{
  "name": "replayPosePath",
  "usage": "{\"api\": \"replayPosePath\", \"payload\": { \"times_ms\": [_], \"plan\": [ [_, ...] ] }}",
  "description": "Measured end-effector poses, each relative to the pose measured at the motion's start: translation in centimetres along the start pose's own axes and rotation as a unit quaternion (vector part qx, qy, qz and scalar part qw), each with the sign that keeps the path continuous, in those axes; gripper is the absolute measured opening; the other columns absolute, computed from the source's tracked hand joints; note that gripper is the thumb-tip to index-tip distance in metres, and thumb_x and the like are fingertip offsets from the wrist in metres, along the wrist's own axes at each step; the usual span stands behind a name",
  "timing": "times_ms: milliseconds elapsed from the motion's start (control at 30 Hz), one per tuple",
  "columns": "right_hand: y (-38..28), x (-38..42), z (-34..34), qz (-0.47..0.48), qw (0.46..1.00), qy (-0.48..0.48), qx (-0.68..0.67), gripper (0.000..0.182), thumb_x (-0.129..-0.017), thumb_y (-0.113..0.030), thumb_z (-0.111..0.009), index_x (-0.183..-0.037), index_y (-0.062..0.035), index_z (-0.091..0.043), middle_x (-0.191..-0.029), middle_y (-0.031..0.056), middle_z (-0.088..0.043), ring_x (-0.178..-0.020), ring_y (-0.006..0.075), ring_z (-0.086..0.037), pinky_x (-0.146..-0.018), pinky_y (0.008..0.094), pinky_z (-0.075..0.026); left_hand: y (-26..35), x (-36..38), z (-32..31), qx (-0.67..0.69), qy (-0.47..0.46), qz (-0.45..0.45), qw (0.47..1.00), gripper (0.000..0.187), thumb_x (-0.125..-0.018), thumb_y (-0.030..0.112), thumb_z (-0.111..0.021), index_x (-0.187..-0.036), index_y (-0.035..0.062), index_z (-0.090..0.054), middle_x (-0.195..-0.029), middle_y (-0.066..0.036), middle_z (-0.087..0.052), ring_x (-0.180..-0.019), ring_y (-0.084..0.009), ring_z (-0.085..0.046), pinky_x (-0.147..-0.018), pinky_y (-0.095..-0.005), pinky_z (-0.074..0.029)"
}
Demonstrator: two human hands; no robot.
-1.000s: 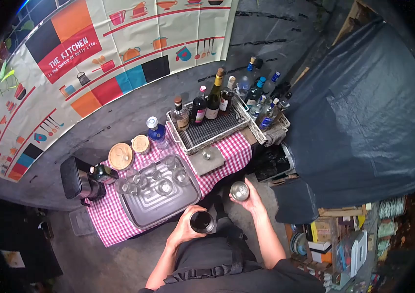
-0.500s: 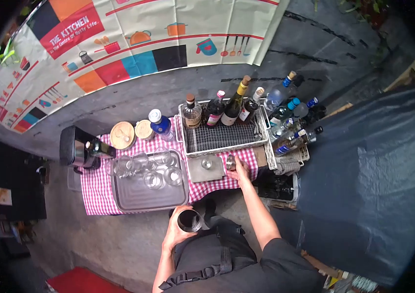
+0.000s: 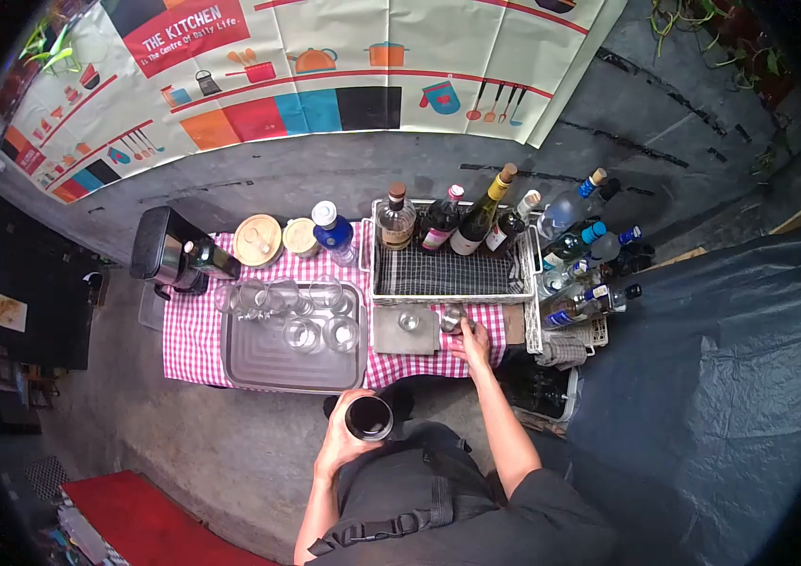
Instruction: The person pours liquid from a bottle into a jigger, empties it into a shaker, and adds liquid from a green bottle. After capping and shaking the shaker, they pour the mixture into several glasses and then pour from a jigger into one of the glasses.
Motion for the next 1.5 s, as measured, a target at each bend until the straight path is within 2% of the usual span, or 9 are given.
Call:
{"api": "replayPosePath", "payload": {
  "times_ms": [433,567,633,700,833,933,1033,1267,1500],
  "plan": [
    [1.0,1.5,1.2,-0.021,0.998,0.001,-0.057,0.083,-0.096,-0.058,-0.065,-0.152,-0.0078,-0.031,-0.097,0.0160,-0.065,-0.064,0.0229,-0.069,-0.056,0.0379,-0.060,0.3,0.0,0.2,0.010,-0.002,0.008,1.000,0.081,-0.048,0.004,-0.090,-0.125,0.0029,-0.062,-0.124,-0.011,-0.064,-0.119,-0.0264,-0.062,-0.105,-0.0394,-0.048],
    [1.2,4.1,1.6,0.094,0.992,0.083,-0.014,0.049,-0.107,-0.050,-0.048,-0.118,-0.0021,-0.051,-0.073,0.0040,-0.053,-0.052,0.0135,-0.054,-0.047,0.0265,-0.049,0.1,0.2,0.6,0.006,0.013,0.002,1.000,0.079,-0.051,0.005,-0.091,-0.125,0.0030,-0.062,-0.124,-0.011,-0.064,-0.118,-0.0259,-0.063,-0.104,-0.0390,-0.049],
    [-0.6,8.7,0.2,0.175,0.984,-0.026,-0.030,0.035,-0.107,-0.038,-0.055,-0.116,-0.0034,-0.054,-0.077,0.0024,-0.055,-0.056,0.0109,-0.052,-0.050,0.0244,-0.047,0.2,0.4,0.6,-0.003,0.019,0.003,1.000,0.075,-0.056,0.006,-0.092,-0.124,0.0032,-0.062,-0.123,-0.010,-0.064,-0.116,-0.0244,-0.064,-0.102,-0.0377,-0.050],
    [-1.3,12.1,-1.6,0.219,0.941,-0.257,0.003,0.040,-0.100,-0.030,-0.068,-0.127,-0.0034,-0.053,-0.089,0.0040,-0.062,-0.075,0.0118,-0.062,-0.067,0.0272,-0.054,0.1,0.7,0.6,0.026,0.032,0.023,0.999,0.075,-0.051,0.000,-0.089,-0.121,0.0045,-0.063,-0.120,-0.012,-0.065,-0.116,-0.0309,-0.063,-0.102,-0.0424,-0.051],
    [-7.2,22.7,-6.0,0.285,0.815,-0.479,0.158,0.102,-0.076,-0.031,-0.093,-0.156,-0.0028,-0.035,-0.145,0.0141,-0.054,-0.129,0.0239,-0.056,-0.103,0.0400,-0.049,0.1,1.1,1.5,0.023,0.021,0.016,0.999,0.077,-0.053,0.004,-0.091,-0.123,0.0034,-0.061,-0.122,-0.012,-0.064,-0.117,-0.0308,-0.063,-0.103,-0.0411,-0.051],
    [-8.9,26.4,-8.8,0.396,0.765,-0.455,0.226,0.112,-0.070,-0.041,-0.095,-0.155,-0.0005,-0.035,-0.152,0.0191,-0.049,-0.139,0.0334,-0.050,-0.113,0.0432,-0.045,-0.5,1.4,2.2,0.017,0.012,0.015,1.000,0.080,-0.059,0.012,-0.095,-0.128,0.0030,-0.056,-0.123,-0.015,-0.064,-0.118,-0.0305,-0.064,-0.102,-0.0410,-0.051],
    [-7.8,27.1,-10.9,0.373,0.791,-0.434,0.214,0.109,-0.070,-0.040,-0.094,-0.154,-0.0015,-0.037,-0.149,0.0201,-0.049,-0.137,0.0362,-0.052,-0.113,0.0455,-0.044,-1.2,2.0,3.5,0.001,0.026,0.029,0.999,0.077,-0.064,0.014,-0.094,-0.127,0.0020,-0.051,-0.122,-0.017,-0.064,-0.116,-0.0305,-0.065,-0.100,-0.0406,-0.052],
    [-6.2,29.1,-15.4,0.394,0.817,-0.386,0.169,0.089,-0.071,-0.028,-0.094,-0.142,-0.0010,-0.049,-0.137,0.0178,-0.061,-0.127,0.0337,-0.062,-0.108,0.0427,-0.049,-2.8,2.9,8.6,-0.010,0.009,0.024,1.000,0.078,-0.065,0.017,-0.095,-0.125,0.0020,-0.047,-0.120,-0.018,-0.063,-0.110,-0.0279,-0.067,-0.094,-0.0391,-0.055],
    [-3.6,31.9,-20.8,0.364,0.880,-0.293,0.088,0.088,-0.068,-0.019,-0.097,-0.141,-0.0011,-0.051,-0.131,0.0149,-0.065,-0.122,0.0249,-0.065,-0.104,0.0385,-0.051,-4.1,2.7,16.3,0.044,-0.059,0.009,0.997,0.069,-0.068,0.014,-0.094,-0.124,0.0044,-0.054,-0.117,-0.011,-0.063,-0.100,-0.0201,-0.069,-0.082,-0.0328,-0.057]
  ]
}}
Point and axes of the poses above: each hand's wrist, its own x-axis away from the middle knuckle, its own z-axis out of the back of the hand, y = z × x, the point moved 3 cm from there along -x, towards the middle knuckle
